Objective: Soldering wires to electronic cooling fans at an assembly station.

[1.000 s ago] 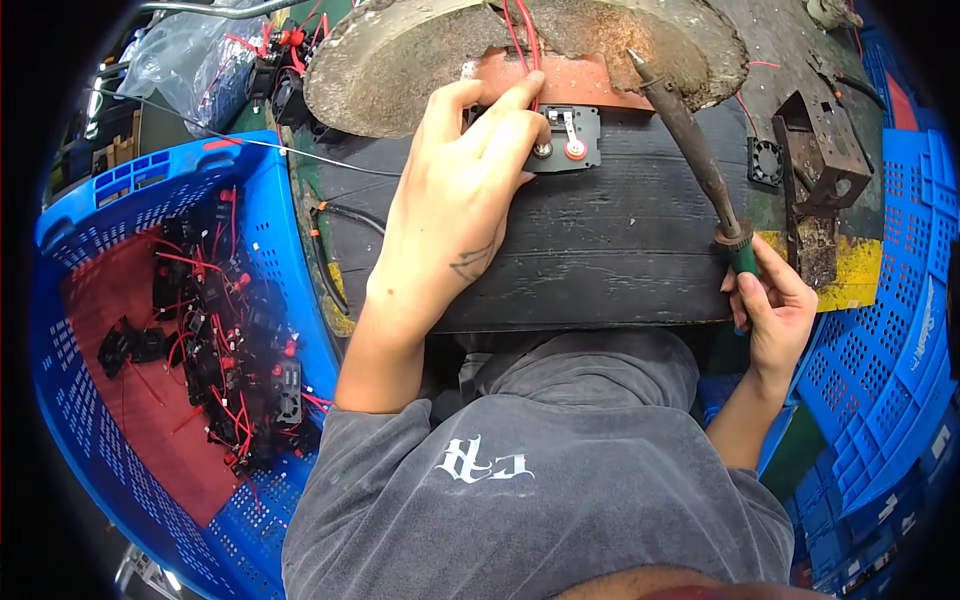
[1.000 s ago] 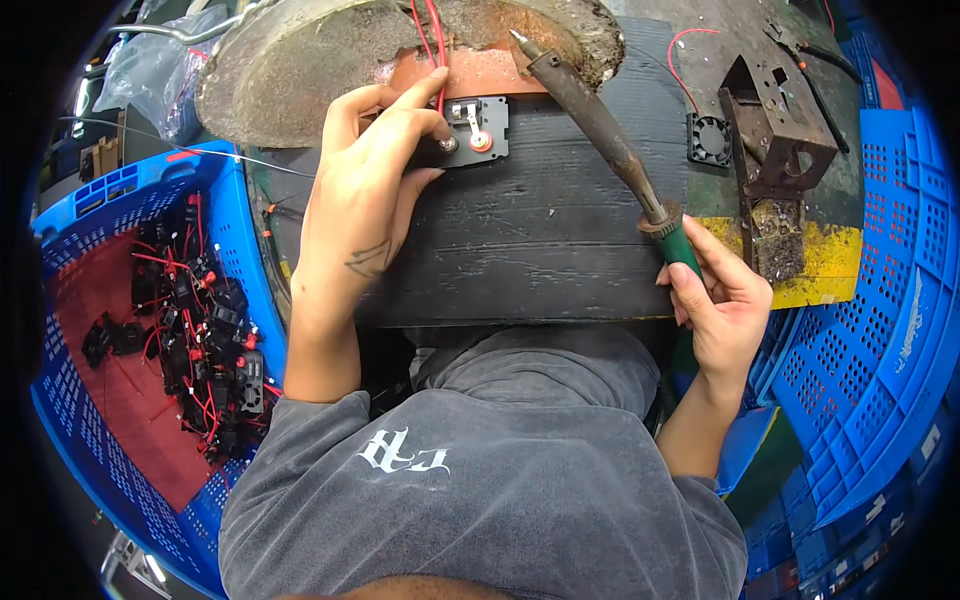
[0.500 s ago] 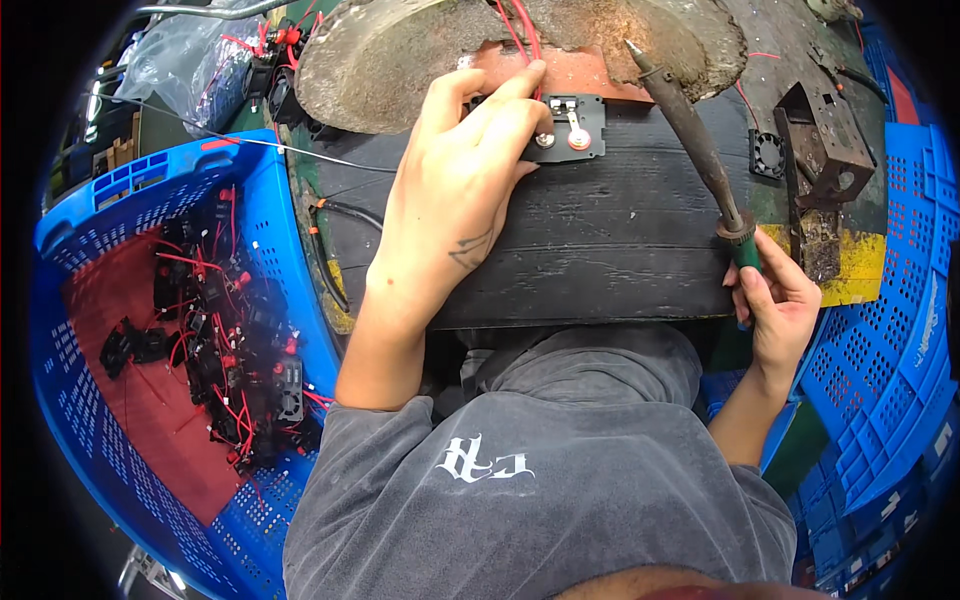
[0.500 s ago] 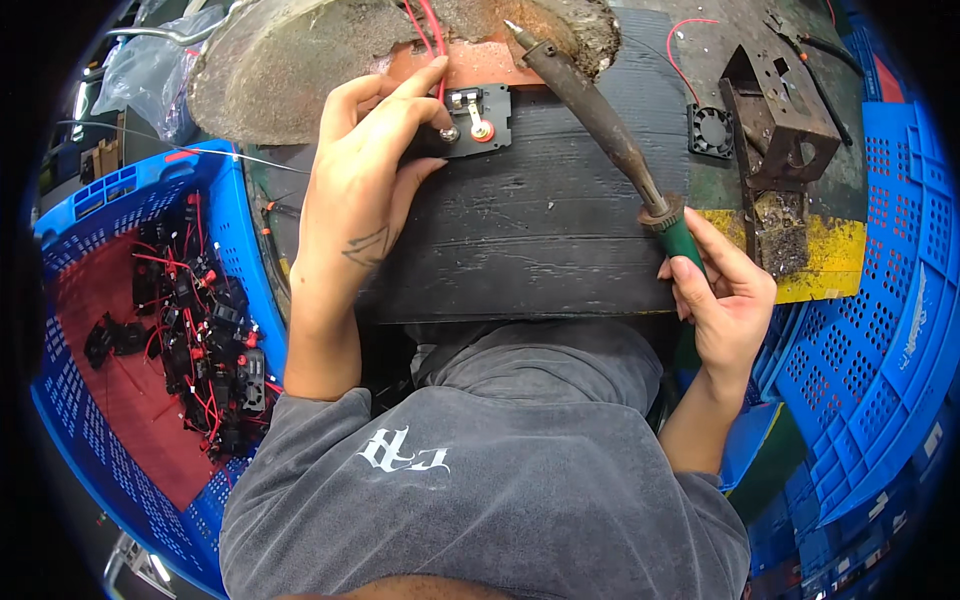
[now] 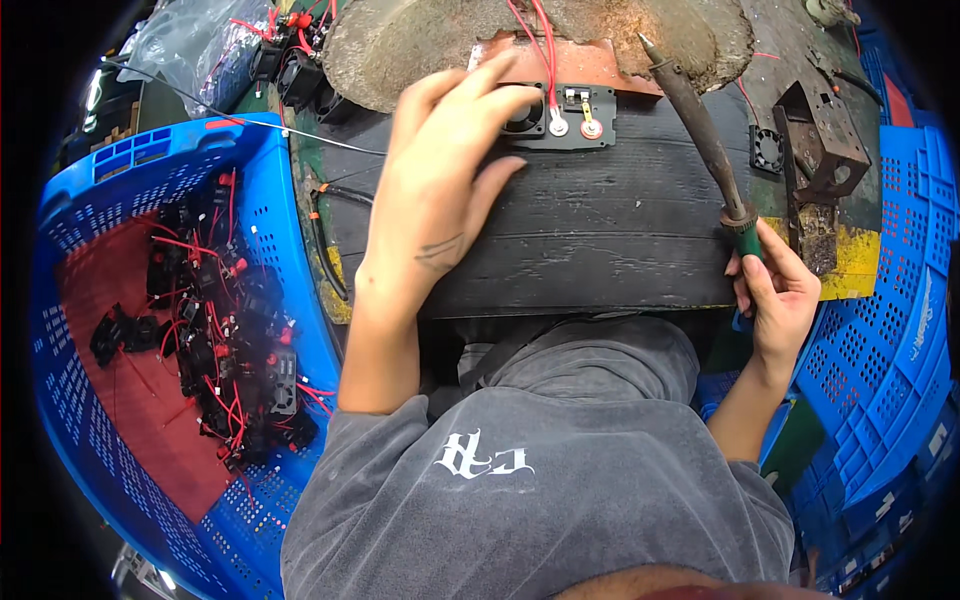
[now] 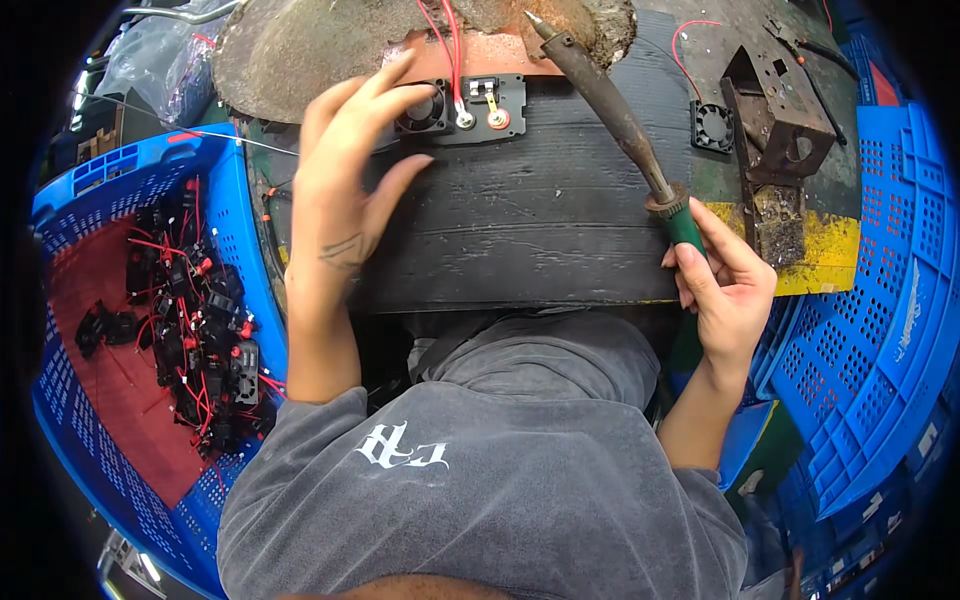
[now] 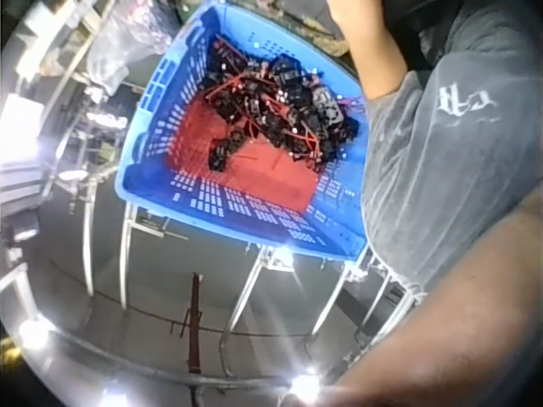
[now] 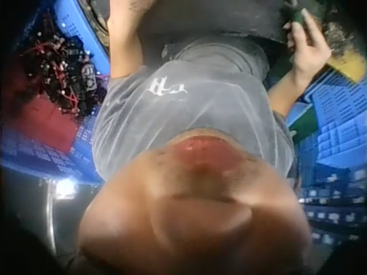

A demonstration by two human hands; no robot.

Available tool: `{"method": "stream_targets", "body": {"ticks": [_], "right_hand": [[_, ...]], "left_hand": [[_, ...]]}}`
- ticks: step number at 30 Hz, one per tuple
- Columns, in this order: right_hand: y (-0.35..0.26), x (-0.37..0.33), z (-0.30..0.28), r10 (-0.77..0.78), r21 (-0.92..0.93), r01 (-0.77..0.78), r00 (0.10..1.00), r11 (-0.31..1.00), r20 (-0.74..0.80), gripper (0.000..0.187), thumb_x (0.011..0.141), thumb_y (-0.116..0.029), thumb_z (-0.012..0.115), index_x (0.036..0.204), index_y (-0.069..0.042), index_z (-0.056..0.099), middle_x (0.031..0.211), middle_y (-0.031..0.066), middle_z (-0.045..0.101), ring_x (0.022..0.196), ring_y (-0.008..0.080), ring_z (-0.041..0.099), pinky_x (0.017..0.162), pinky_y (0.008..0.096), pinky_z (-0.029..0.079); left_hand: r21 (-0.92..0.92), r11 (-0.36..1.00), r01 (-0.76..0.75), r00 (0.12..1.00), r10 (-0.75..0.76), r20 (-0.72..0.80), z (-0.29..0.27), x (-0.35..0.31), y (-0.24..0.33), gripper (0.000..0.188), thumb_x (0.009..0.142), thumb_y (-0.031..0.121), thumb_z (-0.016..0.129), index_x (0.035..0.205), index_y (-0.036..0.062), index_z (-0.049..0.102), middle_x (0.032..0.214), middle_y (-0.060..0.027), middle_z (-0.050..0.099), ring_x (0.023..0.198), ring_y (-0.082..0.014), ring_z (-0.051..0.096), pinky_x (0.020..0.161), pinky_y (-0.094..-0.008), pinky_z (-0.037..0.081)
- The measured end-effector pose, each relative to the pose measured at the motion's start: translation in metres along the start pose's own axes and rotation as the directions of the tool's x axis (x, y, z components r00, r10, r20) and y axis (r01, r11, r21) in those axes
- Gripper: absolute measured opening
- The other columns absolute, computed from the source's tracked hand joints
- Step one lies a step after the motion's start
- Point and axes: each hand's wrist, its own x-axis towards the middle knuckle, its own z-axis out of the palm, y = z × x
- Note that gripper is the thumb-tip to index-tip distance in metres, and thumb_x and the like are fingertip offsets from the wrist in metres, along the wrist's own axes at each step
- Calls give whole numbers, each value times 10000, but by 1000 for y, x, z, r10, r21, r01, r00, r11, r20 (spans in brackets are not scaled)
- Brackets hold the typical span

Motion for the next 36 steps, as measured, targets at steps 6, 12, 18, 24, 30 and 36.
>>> {"method": "stream_targets", "body": {"ticks": [6,12,18,24,30,36], "right_hand": [[-1,0,-1,-6,-5,6,1000,1000,14,426,947,-23,627,1361,44,555,866,138,669,531,55,486,466,174,374],[-2,2,-2,2,-4,-2,1000,1000,25,426,946,-20,627,1361,41,554,867,140,672,530,54,487,466,175,374],[-9,2,-1,-11,-70,14,999,997,46,485,904,3,665,1369,49,535,858,104,660,534,43,482,467,172,365],[-41,1,7,91,-149,-72,988,986,124,629,840,29,712,1426,5,488,880,25,675,626,9,516,528,155,357],[-63,-13,2,-71,-465,86,996,881,49,553,818,55,709,1352,35,564,998,115,720,842,121,680,733,230,525],[-103,0,-3,-308,-802,396,910,447,277,468,771,68,739,1232,48,662,1057,197,727,926,258,729,831,300,543]], "left_hand": [[98,988,122,991,-116,-69,-3,-36,-13,343,752,9,742,1084,77,682,999,-102,659,951,-313,608,863,-403,476],[108,990,93,996,-94,4,-7,-40,-28,179,771,-11,731,938,36,689,938,-107,634,923,-292,604,829,-374,482],[-121,989,82,964,-110,-243,-14,-35,-17,197,761,-48,759,925,9,667,897,-120,629,759,-254,641,660,-325,528],[-136,981,-135,949,89,-301,-2,-6,-15,206,748,-14,783,932,28,700,861,-86,643,703,-239,660,631,-312,534],[-112,984,-136,954,100,-281,2,-9,-22,285,728,-83,755,994,18,737,894,-78,610,751,-183,619,646,-270,502],[-94,988,-119,977,100,-189,-2,-9,-19,268,748,-85,726,1000,6,728,903,-99,598,772,-218,630,682,-295,511]]}}
